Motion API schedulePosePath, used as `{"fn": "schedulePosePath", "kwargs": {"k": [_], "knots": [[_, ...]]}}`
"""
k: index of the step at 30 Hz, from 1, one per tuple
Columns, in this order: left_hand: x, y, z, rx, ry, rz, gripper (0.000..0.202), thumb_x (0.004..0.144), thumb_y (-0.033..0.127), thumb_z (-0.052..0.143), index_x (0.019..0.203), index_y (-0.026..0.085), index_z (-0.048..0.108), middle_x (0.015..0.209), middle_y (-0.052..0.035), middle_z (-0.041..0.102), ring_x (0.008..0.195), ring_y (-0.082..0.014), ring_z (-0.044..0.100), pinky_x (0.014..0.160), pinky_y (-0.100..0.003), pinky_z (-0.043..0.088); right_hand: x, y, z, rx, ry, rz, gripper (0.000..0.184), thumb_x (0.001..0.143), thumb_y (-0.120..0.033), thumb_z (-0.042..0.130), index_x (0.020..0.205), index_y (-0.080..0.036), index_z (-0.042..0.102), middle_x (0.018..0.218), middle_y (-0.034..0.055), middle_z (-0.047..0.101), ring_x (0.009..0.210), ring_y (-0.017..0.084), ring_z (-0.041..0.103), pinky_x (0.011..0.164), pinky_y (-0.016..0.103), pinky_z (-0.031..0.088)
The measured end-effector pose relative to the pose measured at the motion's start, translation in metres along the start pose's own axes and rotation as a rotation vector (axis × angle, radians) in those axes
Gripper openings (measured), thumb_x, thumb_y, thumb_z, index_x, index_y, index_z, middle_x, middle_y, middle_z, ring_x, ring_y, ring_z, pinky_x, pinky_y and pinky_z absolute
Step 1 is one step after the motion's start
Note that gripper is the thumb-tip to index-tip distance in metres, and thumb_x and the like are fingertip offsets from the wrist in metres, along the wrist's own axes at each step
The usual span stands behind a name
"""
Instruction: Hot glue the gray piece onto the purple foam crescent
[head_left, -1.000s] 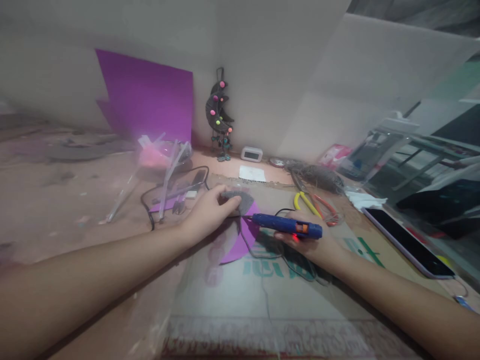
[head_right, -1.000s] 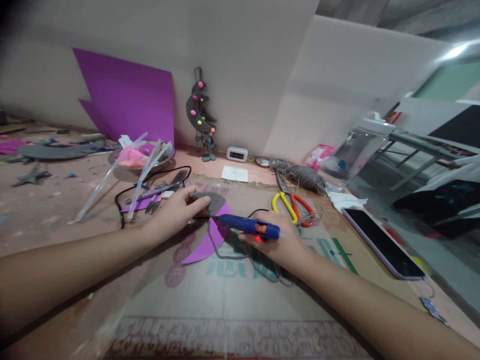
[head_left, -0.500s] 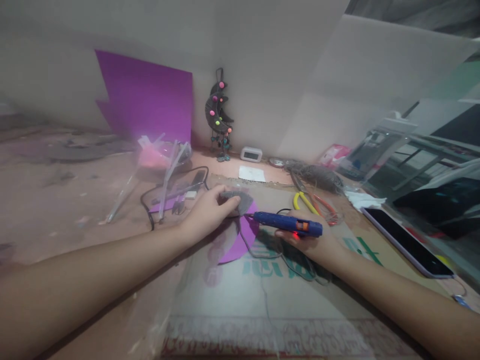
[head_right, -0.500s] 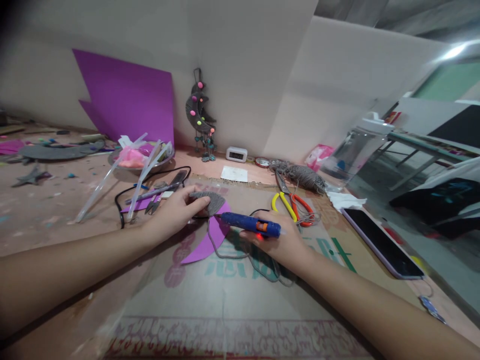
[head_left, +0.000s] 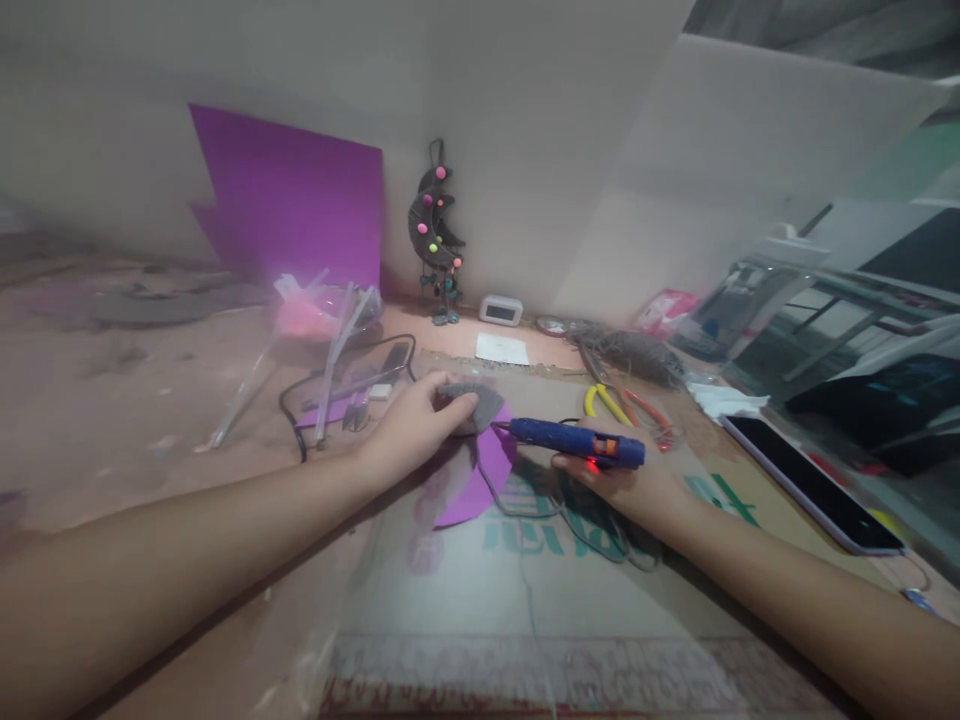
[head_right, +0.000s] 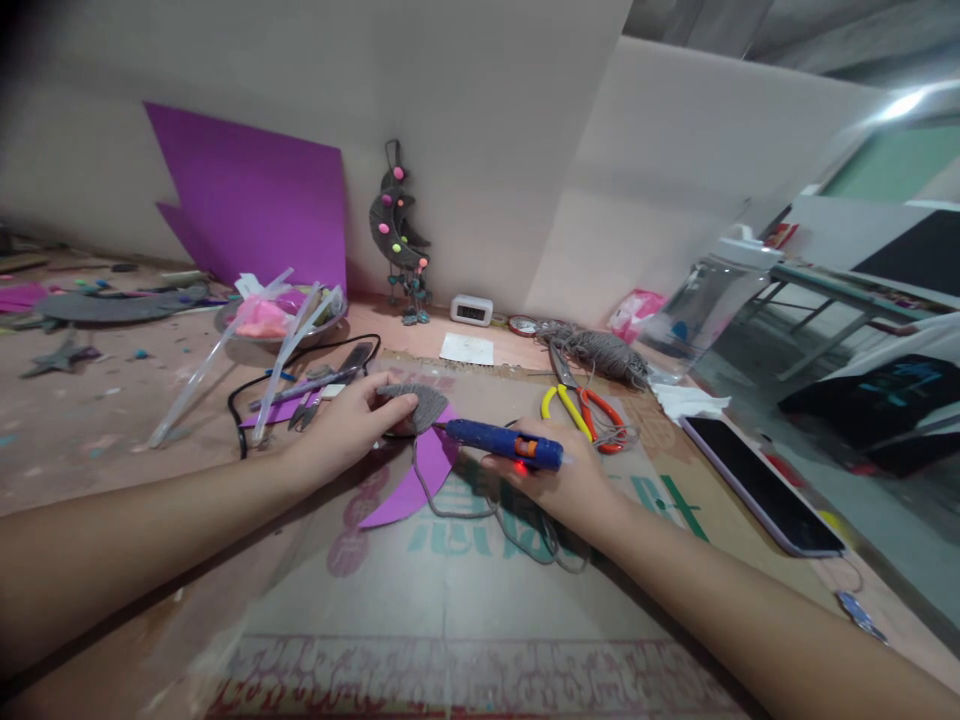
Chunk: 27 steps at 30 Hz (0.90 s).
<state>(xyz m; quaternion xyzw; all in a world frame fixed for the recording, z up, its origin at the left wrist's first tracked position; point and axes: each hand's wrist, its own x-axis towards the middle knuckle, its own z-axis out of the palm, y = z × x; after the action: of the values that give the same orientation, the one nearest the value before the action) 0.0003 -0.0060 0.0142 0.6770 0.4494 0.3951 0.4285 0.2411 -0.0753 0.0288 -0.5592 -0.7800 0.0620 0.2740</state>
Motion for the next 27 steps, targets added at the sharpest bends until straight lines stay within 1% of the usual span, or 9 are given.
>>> {"fn": "schedulePosePath", "kwargs": {"k": [3,6,12,17,22,27], "knots": [[0.0,-0.001,0.0,0.001,0.004,0.001,0.016,0.079,0.036,0.055,0.079,0.02,0.053,0.066,0.0022,0.065,0.062,-0.0172,0.061,0.057,-0.025,0.041,0.0,0.001,0.0,0.006,-0.004,-0.012,0.029,0.082,-0.049,0.058,0.068,-0.024,0.053,0.059,0.0008,0.057,0.054,0.017,0.054,0.049,0.029,0.043],[0.0,-0.001,0.0,0.009,0.011,0.011,0.016,0.079,0.036,0.056,0.08,0.02,0.053,0.066,0.003,0.064,0.063,-0.0167,0.061,0.057,-0.025,0.041,0.0,0.003,0.0,0.017,0.018,-0.01,0.029,0.081,-0.048,0.06,0.067,-0.024,0.053,0.057,0.0005,0.055,0.053,0.016,0.052,0.048,0.029,0.041],[-0.001,0.002,-0.001,0.008,0.005,0.005,0.014,0.079,0.034,0.055,0.081,0.02,0.054,0.069,0.0031,0.063,0.064,-0.0159,0.06,0.057,-0.024,0.04,0.001,0.005,0.0,0.026,0.032,0.065,0.033,0.078,-0.05,0.062,0.063,-0.024,0.05,0.055,0.0004,0.053,0.051,0.017,0.051,0.047,0.029,0.04],[0.0,0.0,0.0,0.013,0.021,0.022,0.016,0.078,0.035,0.056,0.078,0.02,0.054,0.068,0.0022,0.063,0.063,-0.0166,0.059,0.057,-0.025,0.041,0.002,0.006,0.001,0.001,0.036,0.091,0.037,0.076,-0.053,0.062,0.061,-0.022,0.048,0.053,-0.0014,0.052,0.05,0.015,0.05,0.048,0.027,0.038],[0.001,-0.001,0.0,0.026,0.029,0.019,0.017,0.077,0.036,0.056,0.077,0.019,0.055,0.07,0.0012,0.064,0.064,-0.0173,0.059,0.057,-0.025,0.041,0.001,0.012,0.002,-0.011,0.073,0.066,0.033,0.077,-0.049,0.063,0.062,-0.022,0.052,0.054,-0.0016,0.053,0.049,0.014,0.05,0.046,0.026,0.037],[0.0,-0.001,-0.001,0.036,0.012,0.012,0.018,0.079,0.037,0.056,0.079,0.02,0.053,0.069,0.003,0.061,0.066,-0.0166,0.059,0.058,-0.025,0.041,0.001,0.018,0.004,-0.034,0.103,0.043,0.032,0.077,-0.048,0.064,0.063,-0.021,0.053,0.054,-0.0024,0.053,0.048,0.014,0.049,0.047,0.026,0.037]]}}
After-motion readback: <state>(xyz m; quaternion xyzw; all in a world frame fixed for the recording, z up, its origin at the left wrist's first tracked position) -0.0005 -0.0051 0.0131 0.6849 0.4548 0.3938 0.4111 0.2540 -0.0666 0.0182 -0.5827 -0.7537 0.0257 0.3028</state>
